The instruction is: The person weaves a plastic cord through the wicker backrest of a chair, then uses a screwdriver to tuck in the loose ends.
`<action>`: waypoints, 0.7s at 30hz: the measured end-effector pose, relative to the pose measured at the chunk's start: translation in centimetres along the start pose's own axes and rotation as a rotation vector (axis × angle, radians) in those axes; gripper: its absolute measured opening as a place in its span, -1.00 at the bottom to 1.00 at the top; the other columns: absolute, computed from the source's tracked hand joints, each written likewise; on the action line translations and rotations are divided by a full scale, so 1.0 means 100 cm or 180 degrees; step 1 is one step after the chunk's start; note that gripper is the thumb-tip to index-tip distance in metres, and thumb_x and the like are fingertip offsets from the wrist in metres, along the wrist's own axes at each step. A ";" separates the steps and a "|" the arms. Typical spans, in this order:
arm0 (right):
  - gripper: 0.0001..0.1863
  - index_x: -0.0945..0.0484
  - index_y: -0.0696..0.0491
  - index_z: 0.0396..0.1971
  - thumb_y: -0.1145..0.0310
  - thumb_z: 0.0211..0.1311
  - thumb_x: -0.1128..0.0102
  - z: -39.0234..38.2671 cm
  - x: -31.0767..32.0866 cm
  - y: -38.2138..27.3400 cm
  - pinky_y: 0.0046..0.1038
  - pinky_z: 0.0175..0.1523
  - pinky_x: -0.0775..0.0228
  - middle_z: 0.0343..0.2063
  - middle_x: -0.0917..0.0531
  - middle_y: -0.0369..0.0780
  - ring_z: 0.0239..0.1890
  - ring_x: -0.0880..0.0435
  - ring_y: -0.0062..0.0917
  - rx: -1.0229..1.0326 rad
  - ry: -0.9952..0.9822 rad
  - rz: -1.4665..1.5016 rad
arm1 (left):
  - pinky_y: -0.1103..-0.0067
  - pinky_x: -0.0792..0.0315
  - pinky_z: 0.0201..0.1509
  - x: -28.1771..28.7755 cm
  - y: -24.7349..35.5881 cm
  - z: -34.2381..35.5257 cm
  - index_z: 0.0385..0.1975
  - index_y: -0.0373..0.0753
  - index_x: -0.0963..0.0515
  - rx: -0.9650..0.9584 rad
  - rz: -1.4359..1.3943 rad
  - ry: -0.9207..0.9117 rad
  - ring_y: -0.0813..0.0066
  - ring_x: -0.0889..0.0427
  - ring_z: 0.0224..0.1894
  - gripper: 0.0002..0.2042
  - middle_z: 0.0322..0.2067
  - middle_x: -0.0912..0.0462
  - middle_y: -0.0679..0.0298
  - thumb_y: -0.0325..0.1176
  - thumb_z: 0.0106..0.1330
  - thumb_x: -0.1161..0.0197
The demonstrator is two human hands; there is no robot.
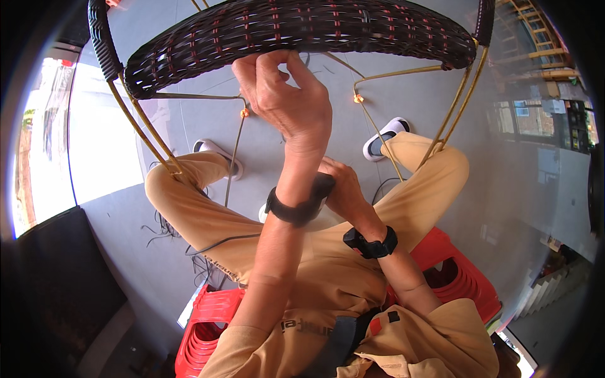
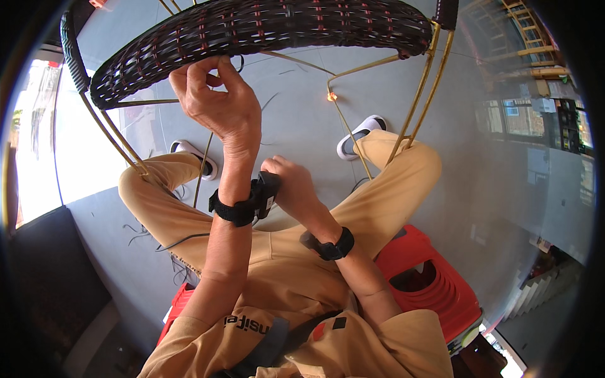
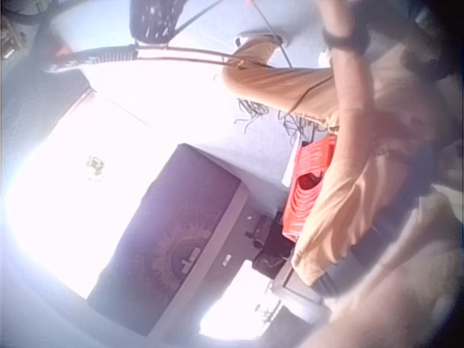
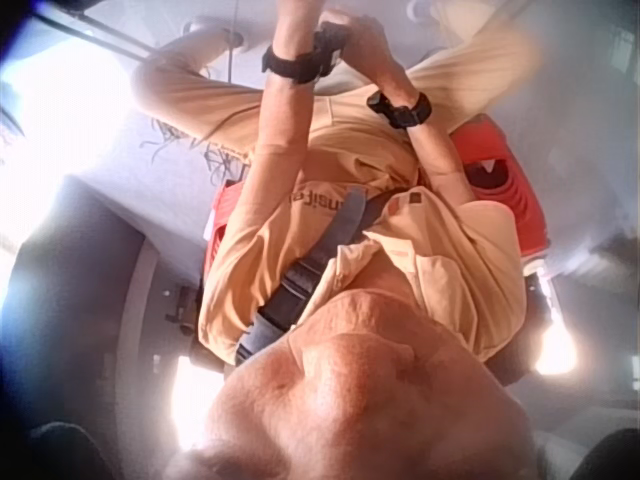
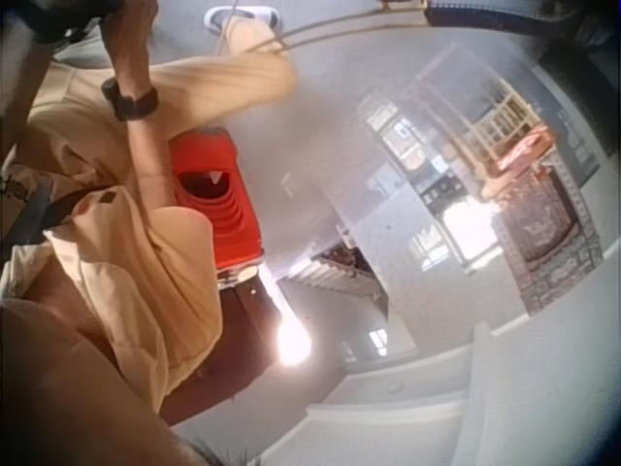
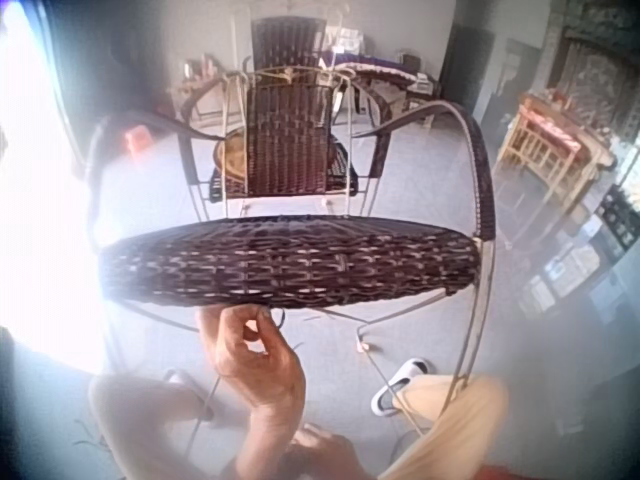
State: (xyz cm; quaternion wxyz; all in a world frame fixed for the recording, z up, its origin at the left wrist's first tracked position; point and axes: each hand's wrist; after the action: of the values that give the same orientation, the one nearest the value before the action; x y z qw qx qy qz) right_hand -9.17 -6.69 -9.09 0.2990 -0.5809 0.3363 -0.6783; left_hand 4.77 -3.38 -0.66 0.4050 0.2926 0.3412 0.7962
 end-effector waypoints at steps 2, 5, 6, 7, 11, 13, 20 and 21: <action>-0.95 -0.40 0.07 -0.57 0.51 -0.07 -0.08 0.000 -0.002 0.001 -0.33 -0.48 -0.30 -0.59 -0.47 -0.21 -0.50 -0.48 -0.23 0.0050 -0.0011 -0.0013 | 0.47 -0.25 -0.30 0.002 -0.004 0.001 -0.50 -0.26 -0.43 -0.0160 0.0013 -0.0051 0.31 -0.39 -0.35 -0.89 -0.40 -0.44 0.22 -0.63 -0.01 -0.13; -0.95 -0.40 0.07 -0.56 0.51 -0.06 -0.07 0.001 -0.001 -0.001 -0.32 -0.47 -0.30 -0.59 -0.47 -0.21 -0.50 -0.48 -0.23 0.0052 -0.0066 -0.0129 | 0.50 -0.30 -0.36 0.005 -0.002 0.003 -0.48 -0.25 -0.45 -0.0245 -0.0054 -0.0115 0.33 -0.41 -0.36 -0.88 -0.40 -0.44 0.23 -0.62 0.01 -0.13; -0.95 -0.40 0.07 -0.56 0.51 -0.06 -0.07 0.001 0.000 -0.001 -0.32 -0.47 -0.30 -0.59 -0.47 -0.21 -0.50 -0.48 -0.23 0.0055 -0.0069 -0.0134 | 0.52 -0.32 -0.39 0.006 -0.001 0.002 -0.46 -0.24 -0.47 -0.0168 -0.0116 -0.0140 0.34 -0.43 -0.38 -0.88 -0.42 -0.44 0.25 -0.62 0.02 -0.14; -0.96 -0.40 0.07 -0.55 0.51 -0.05 -0.06 0.000 0.002 -0.002 -0.32 -0.46 -0.30 -0.58 -0.47 -0.21 -0.50 -0.48 -0.24 0.0007 -0.0106 -0.0152 | 0.52 -0.32 -0.39 0.007 -0.002 0.002 -0.46 -0.24 -0.47 -0.0164 -0.0118 -0.0135 0.34 -0.43 -0.38 -0.88 -0.42 -0.44 0.25 -0.62 0.02 -0.14; -0.98 -0.40 0.07 -0.54 0.51 0.02 -0.01 -0.004 0.003 0.004 -0.31 -0.45 -0.29 -0.58 -0.46 -0.20 -0.49 -0.47 -0.24 -0.0080 -0.0101 -0.0184 | 0.62 -0.36 -0.53 0.009 -0.003 -0.001 -0.47 -0.25 -0.52 -0.0023 -0.0075 -0.0180 0.48 -0.48 -0.52 -0.90 -0.49 -0.48 0.30 -0.60 0.03 -0.22; -0.98 -0.40 0.07 -0.53 0.50 0.04 0.00 -0.004 0.007 0.002 -0.31 -0.44 -0.29 -0.57 -0.46 -0.20 -0.49 -0.47 -0.24 -0.0131 -0.0173 -0.0276 | 0.66 -0.36 -0.56 0.008 -0.005 0.000 -0.48 -0.26 -0.54 0.0053 -0.0172 -0.0154 0.53 -0.49 -0.58 -0.91 -0.52 -0.50 0.32 -0.59 0.02 -0.25; -0.95 -0.40 0.07 -0.51 0.46 0.09 0.01 -0.004 0.012 0.001 -0.29 -0.41 -0.28 -0.55 -0.46 -0.19 -0.45 -0.46 -0.24 -0.0353 -0.0296 -0.0280 | 0.73 -0.36 -0.57 0.002 -0.019 -0.002 -0.50 -0.28 -0.53 0.0313 -0.0845 0.0058 0.60 -0.50 -0.62 -0.90 -0.57 -0.52 0.30 -0.60 0.00 -0.28; -0.95 -0.40 0.07 -0.51 0.46 0.09 0.01 -0.004 0.011 0.002 -0.29 -0.41 -0.28 -0.55 -0.46 -0.19 -0.45 -0.46 -0.24 -0.0356 -0.0294 -0.0267 | 0.72 -0.35 -0.57 0.002 -0.021 -0.002 -0.48 -0.28 -0.53 0.0184 -0.0748 0.0051 0.59 -0.48 -0.63 -0.90 -0.57 -0.51 0.30 -0.61 0.01 -0.27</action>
State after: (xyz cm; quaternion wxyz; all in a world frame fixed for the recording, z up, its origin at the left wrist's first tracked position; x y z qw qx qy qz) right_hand -9.76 -7.68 -8.68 0.2527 -0.6409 0.3349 -0.6429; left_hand 5.46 -2.41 -2.37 0.4842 0.2558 0.3992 0.7354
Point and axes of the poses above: each hand's wrist, its own z-axis towards the middle knuckle, its own x-axis out of the back of the hand, y = z × x
